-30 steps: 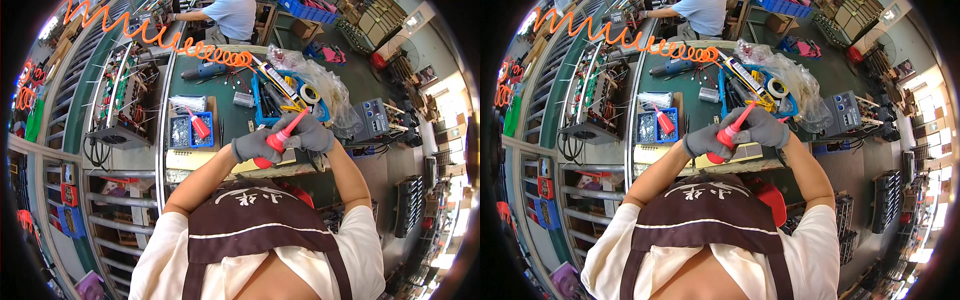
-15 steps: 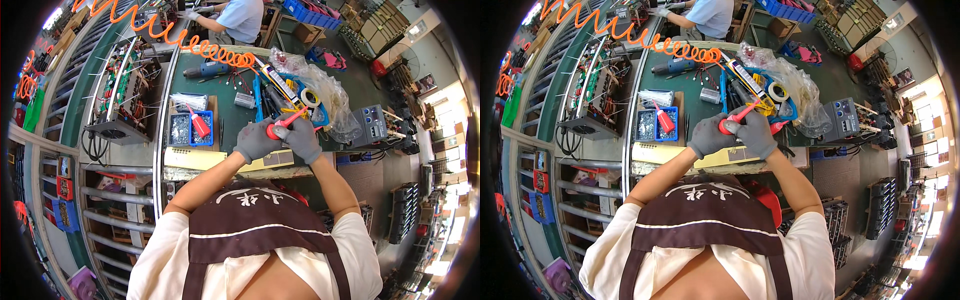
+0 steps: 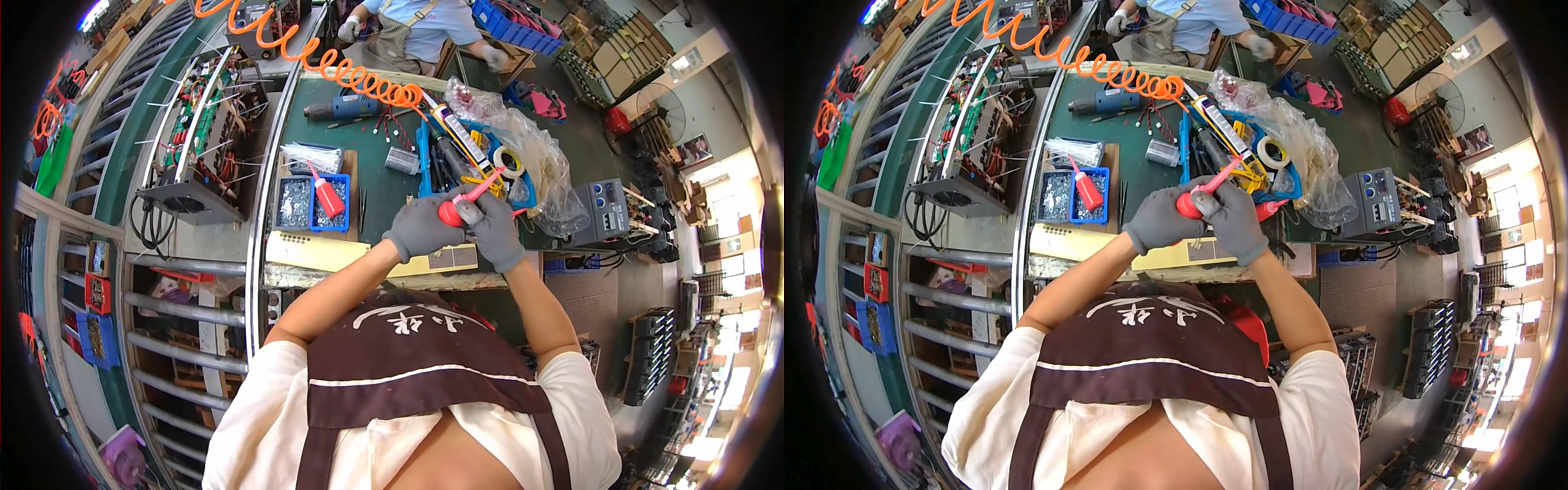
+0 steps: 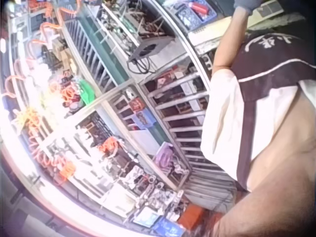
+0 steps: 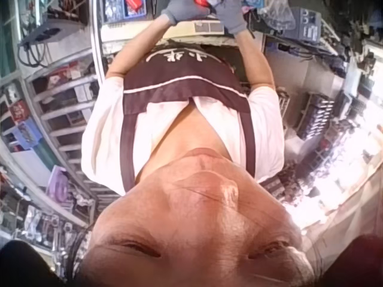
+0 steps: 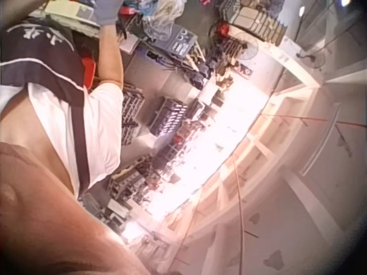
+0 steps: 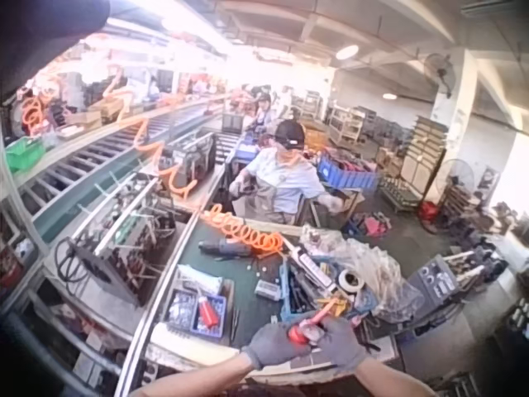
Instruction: Apply sealant to components and connect wires inside an electronic chassis on an assembly line.
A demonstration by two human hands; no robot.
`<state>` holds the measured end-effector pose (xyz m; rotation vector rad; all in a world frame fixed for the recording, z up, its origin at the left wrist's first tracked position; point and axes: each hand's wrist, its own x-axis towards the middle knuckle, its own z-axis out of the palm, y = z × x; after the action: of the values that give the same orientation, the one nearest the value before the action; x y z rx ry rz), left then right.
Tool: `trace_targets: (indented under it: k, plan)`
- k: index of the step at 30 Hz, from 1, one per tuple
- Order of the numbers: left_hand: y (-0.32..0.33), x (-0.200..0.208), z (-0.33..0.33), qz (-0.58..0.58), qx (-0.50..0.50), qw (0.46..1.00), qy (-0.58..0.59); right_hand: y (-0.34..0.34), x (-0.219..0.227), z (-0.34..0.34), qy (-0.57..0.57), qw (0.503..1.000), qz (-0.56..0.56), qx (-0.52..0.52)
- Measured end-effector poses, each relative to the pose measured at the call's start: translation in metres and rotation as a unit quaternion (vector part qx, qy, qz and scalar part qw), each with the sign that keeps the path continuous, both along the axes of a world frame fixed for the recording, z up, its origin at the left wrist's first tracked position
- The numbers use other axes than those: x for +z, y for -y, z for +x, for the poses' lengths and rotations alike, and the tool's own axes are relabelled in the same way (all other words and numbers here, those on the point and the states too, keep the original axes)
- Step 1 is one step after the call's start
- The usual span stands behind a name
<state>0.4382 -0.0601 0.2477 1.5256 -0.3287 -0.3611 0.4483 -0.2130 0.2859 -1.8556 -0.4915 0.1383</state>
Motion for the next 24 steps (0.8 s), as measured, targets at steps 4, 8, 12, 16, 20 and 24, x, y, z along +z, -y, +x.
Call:
trace_targets:
  k: [4,8,12,16,20,24]
  plan:
    - [0.003,0.009,-0.003,0.329,0.142,0.928,0.099,-0.006,-0.010,-0.007,0.007,0.990,-0.084,-0.112]
    - [-0.008,0.010,0.001,0.125,0.040,0.988,0.086,0.005,0.004,-0.001,-0.103,0.994,0.013,-0.042]
    - [-0.011,0.007,0.006,-0.126,-0.140,0.975,-0.116,0.013,0.024,0.003,-0.121,0.987,0.080,0.070]
    - [-0.010,0.012,0.005,-0.142,-0.160,0.966,-0.148,0.023,0.033,0.008,-0.118,0.987,-0.013,0.109]
    - [-0.011,0.013,0.002,-0.171,-0.271,0.929,-0.187,0.026,0.055,0.008,-0.072,0.974,-0.044,0.212]
    - [-0.005,0.013,-0.004,-0.293,-0.417,0.831,-0.225,0.025,0.071,0.010,-0.147,0.946,-0.022,0.287]
